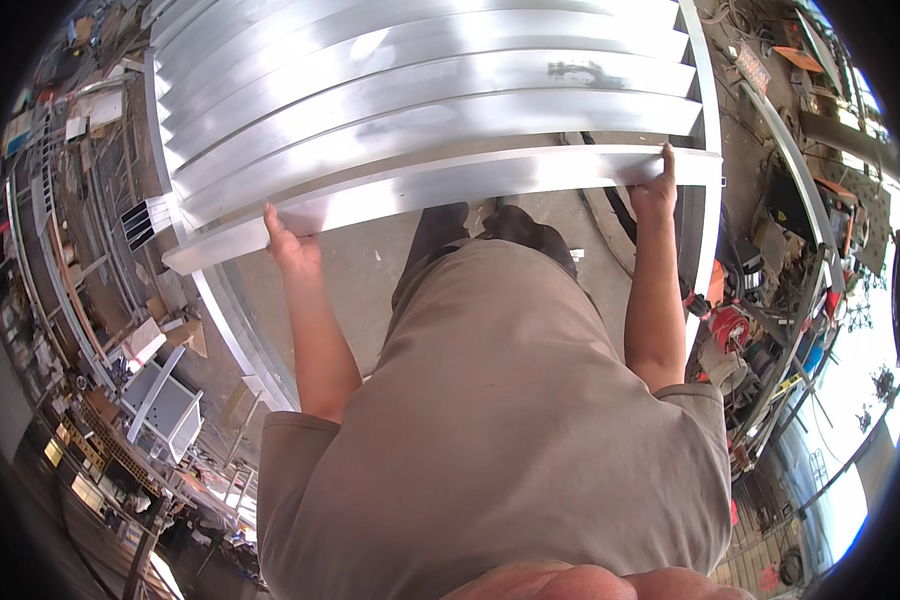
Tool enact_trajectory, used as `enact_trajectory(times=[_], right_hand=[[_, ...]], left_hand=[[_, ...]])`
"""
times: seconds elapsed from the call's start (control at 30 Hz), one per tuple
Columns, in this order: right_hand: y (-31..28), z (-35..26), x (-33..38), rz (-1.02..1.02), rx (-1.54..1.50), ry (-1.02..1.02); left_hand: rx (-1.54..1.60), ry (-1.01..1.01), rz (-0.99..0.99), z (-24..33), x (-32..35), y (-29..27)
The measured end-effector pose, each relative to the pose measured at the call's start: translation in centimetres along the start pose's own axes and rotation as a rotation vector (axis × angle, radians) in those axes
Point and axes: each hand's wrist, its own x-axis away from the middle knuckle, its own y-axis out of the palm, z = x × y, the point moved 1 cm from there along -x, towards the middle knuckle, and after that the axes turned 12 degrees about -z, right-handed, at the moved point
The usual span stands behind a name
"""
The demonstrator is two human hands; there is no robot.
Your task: The person places curved metal slats into a large curved frame, aligning each slat by hand and using a handheld tool to secure them. The person repeatedly positions and adjusts slats within the frame, working one at a time.
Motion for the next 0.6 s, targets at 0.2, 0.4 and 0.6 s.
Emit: enact_trajectory(times=[0.2,0.4,0.6], right_hand=[[1.3,-0.5,1.4,-0.095,-0.062,0.014],[1.4,0.1,0.8,0.068,0.084,0.029],[0.6,0.4,-0.6,0.128,0.146,0.015]], left_hand=[[0.091,-0.061,-0.034,0.5,-0.4,-0.2],[-0.096,0.047,0.198,0.4,1.4,2.3],[-0.152,0.083,0.332,0.2,1.5,3.2]])
